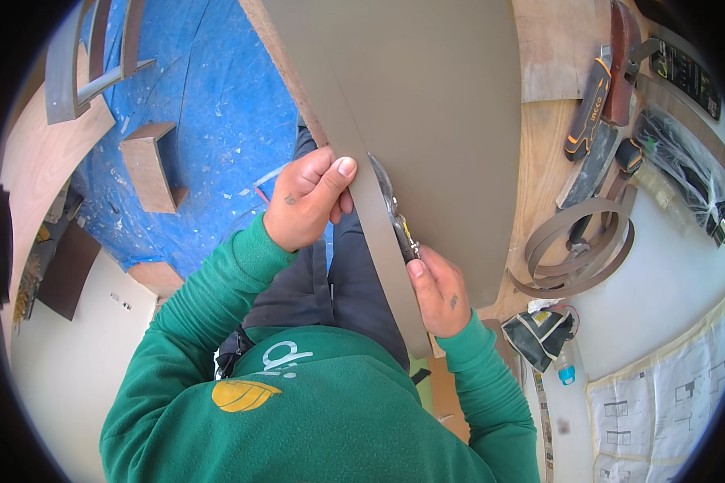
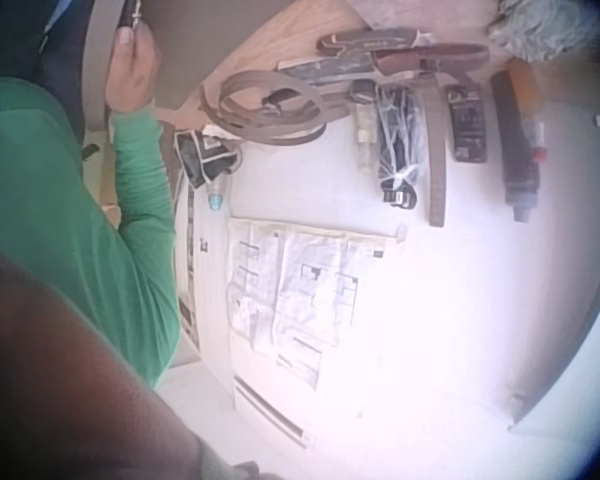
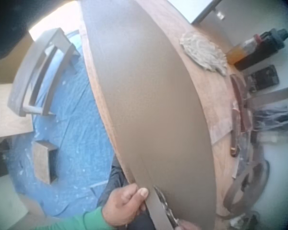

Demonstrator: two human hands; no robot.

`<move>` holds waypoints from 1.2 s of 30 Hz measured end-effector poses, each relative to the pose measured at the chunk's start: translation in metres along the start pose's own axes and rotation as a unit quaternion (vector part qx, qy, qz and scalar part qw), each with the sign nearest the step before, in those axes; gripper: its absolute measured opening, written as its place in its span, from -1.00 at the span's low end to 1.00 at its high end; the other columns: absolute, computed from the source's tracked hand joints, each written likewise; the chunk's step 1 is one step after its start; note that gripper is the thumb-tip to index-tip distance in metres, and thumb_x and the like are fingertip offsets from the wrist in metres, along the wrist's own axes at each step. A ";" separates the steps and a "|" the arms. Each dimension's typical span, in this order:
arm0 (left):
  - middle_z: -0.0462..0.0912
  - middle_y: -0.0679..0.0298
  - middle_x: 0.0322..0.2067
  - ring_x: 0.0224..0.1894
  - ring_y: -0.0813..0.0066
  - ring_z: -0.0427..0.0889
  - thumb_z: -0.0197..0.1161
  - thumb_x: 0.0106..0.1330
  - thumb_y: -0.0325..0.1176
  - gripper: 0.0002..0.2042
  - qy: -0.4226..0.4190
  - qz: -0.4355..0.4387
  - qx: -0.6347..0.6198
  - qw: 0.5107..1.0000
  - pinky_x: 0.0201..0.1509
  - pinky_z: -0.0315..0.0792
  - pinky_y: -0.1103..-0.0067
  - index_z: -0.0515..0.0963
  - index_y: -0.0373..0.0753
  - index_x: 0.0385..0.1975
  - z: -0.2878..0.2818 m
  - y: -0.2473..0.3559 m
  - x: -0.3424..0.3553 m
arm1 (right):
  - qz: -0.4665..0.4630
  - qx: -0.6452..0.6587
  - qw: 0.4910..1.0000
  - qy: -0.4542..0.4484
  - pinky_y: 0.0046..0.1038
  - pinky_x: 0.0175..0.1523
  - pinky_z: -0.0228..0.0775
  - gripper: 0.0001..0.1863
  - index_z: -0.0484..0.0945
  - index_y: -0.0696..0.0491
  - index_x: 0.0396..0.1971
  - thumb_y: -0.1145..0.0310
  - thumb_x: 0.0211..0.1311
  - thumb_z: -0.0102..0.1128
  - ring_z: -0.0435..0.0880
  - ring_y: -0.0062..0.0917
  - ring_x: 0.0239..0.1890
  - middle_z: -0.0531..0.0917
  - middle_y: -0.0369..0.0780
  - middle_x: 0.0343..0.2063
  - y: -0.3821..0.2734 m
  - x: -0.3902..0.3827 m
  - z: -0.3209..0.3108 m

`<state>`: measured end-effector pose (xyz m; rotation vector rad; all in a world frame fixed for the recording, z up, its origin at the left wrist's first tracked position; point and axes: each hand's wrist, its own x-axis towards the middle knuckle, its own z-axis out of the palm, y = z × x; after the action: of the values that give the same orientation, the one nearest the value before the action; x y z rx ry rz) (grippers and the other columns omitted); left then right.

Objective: The person uses shears to trim the edge of a long board, then picks up and inspects a flexible strip of edge banding before resuming trimming along the board's edge.

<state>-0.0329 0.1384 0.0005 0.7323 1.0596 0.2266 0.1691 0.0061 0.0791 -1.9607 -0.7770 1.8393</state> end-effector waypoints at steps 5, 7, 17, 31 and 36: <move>0.58 0.35 -0.53 -0.57 0.69 0.47 0.04 0.62 -0.07 -0.61 0.004 0.000 -0.008 1.000 -0.51 0.37 0.70 0.59 -0.31 -0.18 0.001 -0.004 0.000 | -0.001 0.001 1.000 0.012 -0.41 -0.34 0.24 -0.53 0.42 0.17 -0.40 0.05 0.57 -0.04 0.29 -0.56 -0.48 0.37 -0.27 -0.57 0.003 -0.002 0.002; 0.58 0.35 -0.52 -0.56 0.69 0.47 0.04 0.62 -0.07 -0.61 0.001 -0.003 -0.010 1.000 -0.51 0.37 0.71 0.59 -0.31 -0.18 0.000 -0.003 0.000 | -0.003 0.006 1.000 0.013 -0.41 -0.35 0.22 -0.52 0.42 0.17 -0.41 0.04 0.57 -0.04 0.28 -0.57 -0.48 0.36 -0.28 -0.57 0.010 -0.003 0.001; 0.58 0.37 -0.49 -0.53 0.71 0.48 0.03 0.62 -0.08 -0.62 -0.010 -0.004 -0.027 1.000 -0.51 0.38 0.72 0.60 -0.31 -0.17 0.003 -0.002 -0.003 | -0.010 0.013 1.000 0.006 -0.43 -0.31 0.21 -0.52 0.42 0.18 -0.38 0.02 0.57 -0.07 0.27 -0.59 -0.45 0.36 -0.29 -0.55 -0.002 0.003 0.003; 0.58 0.36 -0.49 -0.53 0.71 0.49 0.02 0.63 -0.09 -0.62 -0.014 -0.019 -0.027 0.999 -0.50 0.39 0.72 0.59 -0.31 -0.14 0.001 -0.002 -0.002 | -0.013 0.008 1.000 0.018 -0.42 -0.34 0.25 -0.52 0.45 0.18 -0.39 0.03 0.56 -0.04 0.31 -0.58 -0.47 0.39 -0.29 -0.57 0.004 0.004 0.005; 0.56 0.35 -0.54 -0.57 0.69 0.46 0.03 0.61 -0.07 -0.61 -0.003 -0.019 -0.029 0.999 -0.52 0.35 0.67 0.59 -0.31 -0.21 0.002 0.000 -0.003 | -0.010 0.029 0.999 0.023 -0.43 -0.34 0.22 -0.50 0.43 0.17 -0.40 0.01 0.56 -0.05 0.29 -0.58 -0.47 0.37 -0.29 -0.56 0.001 0.004 0.007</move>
<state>-0.0321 0.1364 0.0034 0.6609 1.0551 0.2216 0.1626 0.0066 0.0746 -1.9446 -0.7177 1.7802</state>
